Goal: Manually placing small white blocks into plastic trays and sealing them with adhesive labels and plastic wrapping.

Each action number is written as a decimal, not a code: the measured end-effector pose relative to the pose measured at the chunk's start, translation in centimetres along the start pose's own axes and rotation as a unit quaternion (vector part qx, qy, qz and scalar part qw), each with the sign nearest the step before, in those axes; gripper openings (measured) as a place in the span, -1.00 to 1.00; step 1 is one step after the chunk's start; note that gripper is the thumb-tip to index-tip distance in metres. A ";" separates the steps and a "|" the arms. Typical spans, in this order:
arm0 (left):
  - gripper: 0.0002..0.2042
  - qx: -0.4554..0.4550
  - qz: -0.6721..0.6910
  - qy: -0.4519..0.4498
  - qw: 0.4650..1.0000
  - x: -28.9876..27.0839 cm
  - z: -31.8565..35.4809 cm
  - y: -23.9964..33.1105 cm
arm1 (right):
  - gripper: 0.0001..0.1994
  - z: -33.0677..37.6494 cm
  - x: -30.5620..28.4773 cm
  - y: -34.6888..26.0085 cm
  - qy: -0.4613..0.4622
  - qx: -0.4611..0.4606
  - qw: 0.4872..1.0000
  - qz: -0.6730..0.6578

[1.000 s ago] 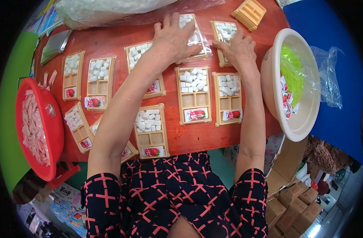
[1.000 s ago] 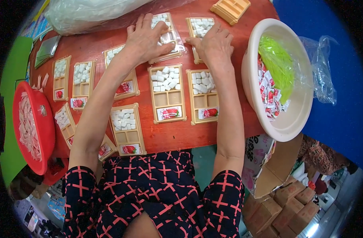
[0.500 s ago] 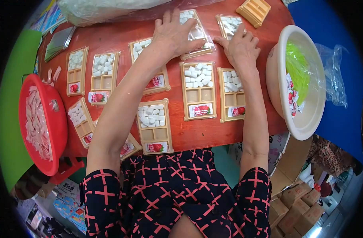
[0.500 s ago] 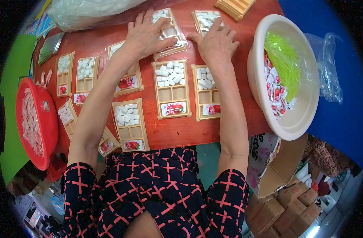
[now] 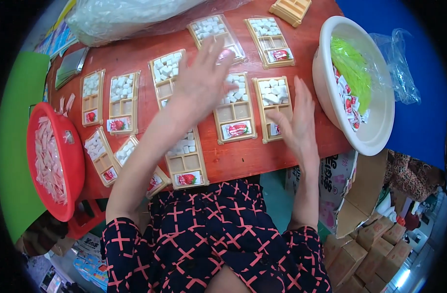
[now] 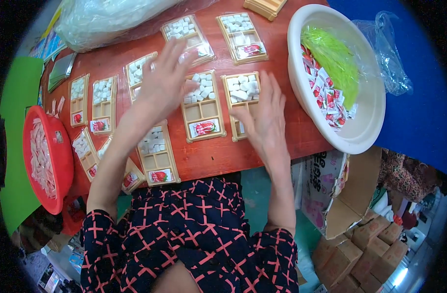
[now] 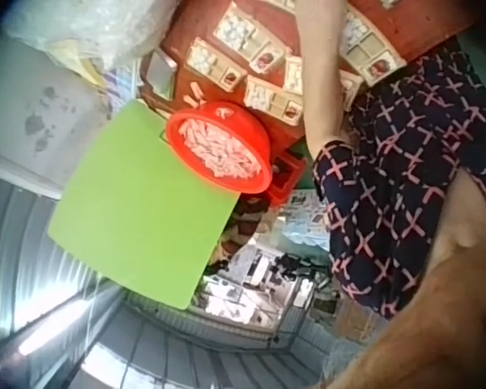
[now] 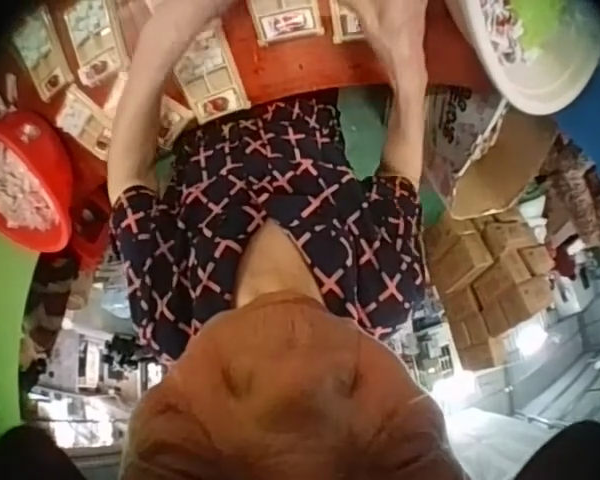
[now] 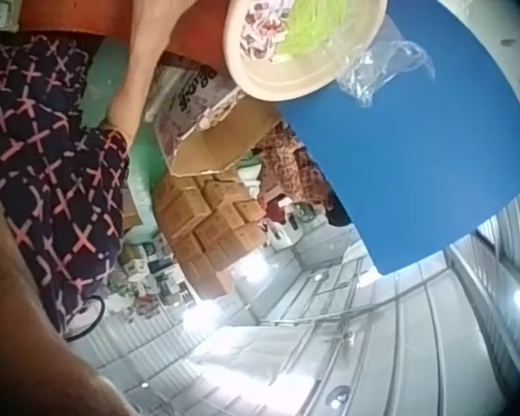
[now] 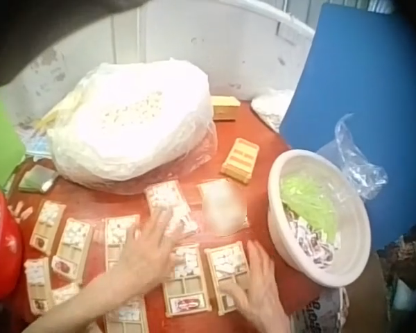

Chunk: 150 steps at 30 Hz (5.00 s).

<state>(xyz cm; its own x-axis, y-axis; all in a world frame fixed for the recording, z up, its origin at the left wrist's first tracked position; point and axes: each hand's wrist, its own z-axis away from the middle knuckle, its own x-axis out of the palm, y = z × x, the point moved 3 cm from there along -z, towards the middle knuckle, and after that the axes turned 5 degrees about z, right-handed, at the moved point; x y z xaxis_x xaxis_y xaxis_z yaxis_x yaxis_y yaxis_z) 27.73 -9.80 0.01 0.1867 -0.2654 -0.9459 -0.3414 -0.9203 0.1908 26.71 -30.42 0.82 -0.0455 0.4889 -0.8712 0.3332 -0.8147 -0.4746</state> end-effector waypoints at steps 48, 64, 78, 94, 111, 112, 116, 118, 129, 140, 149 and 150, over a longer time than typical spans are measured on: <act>-0.47 -0.124 0.018 -0.012 0.992 2.0 -2.9 -3.1 | -0.51 -15.7 2.2 -1.7 0.087 -0.261 0.955 0.111; -0.73 -0.318 0.129 0.280 0.897 -12.2 14.8 -13.1 | 0.00 -25.9 27.1 -38.6 -0.147 -0.401 0.900 0.089; -0.82 -0.318 0.609 0.507 0.520 -11.2 12.9 -19.9 | -0.12 -18.9 12.8 -35.8 -0.486 -0.201 0.770 -0.362; -0.91 -0.206 0.720 0.422 0.511 -11.3 12.4 -15.9 | -0.13 -15.8 13.5 -29.4 -0.618 -0.129 0.607 -0.482; -0.88 -0.261 0.670 0.434 0.542 -11.3 13.7 -17.2 | -0.24 -14.0 13.7 -32.3 -0.525 -0.078 0.705 -0.470; -0.88 -0.264 0.649 0.437 0.563 -11.3 13.7 -17.3 | -0.25 -14.0 14.0 -32.1 -0.542 -0.034 0.668 -0.508; -0.89 -0.259 0.676 0.437 0.534 -11.3 13.7 -17.8 | -0.21 -15.0 14.8 -31.9 -0.524 -0.061 0.691 -0.495; -0.91 -0.231 0.706 0.446 0.500 -11.2 13.6 -18.0 | -0.20 -15.5 15.0 -31.8 -0.531 -0.041 0.664 -0.524; -0.90 -0.206 0.747 0.436 0.458 -11.1 13.6 -17.7 | -0.24 -15.3 15.2 -31.2 -0.556 -0.042 0.616 -0.556; -0.91 -0.222 0.732 0.434 0.475 -11.0 13.1 -18.1 | -0.23 -15.9 15.3 -31.2 -0.543 -0.033 0.631 -0.553; -0.94 -0.242 0.583 0.536 0.561 -15.8 17.8 -13.2 | -0.29 -21.4 19.6 -38.2 -0.260 -0.341 0.885 -0.182; -0.94 -0.237 0.582 0.526 0.573 -16.1 18.1 -12.5 | -0.31 -22.3 22.2 -38.4 -0.186 -0.370 0.901 -0.133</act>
<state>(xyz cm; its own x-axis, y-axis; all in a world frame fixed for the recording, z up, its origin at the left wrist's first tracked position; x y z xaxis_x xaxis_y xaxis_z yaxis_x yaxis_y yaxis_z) 12.30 11.20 8.09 0.6238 -0.5758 0.5286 -0.5565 0.1476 0.8176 33.95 18.70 2.50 -0.4823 0.3859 -0.7864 0.7942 -0.1863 -0.5785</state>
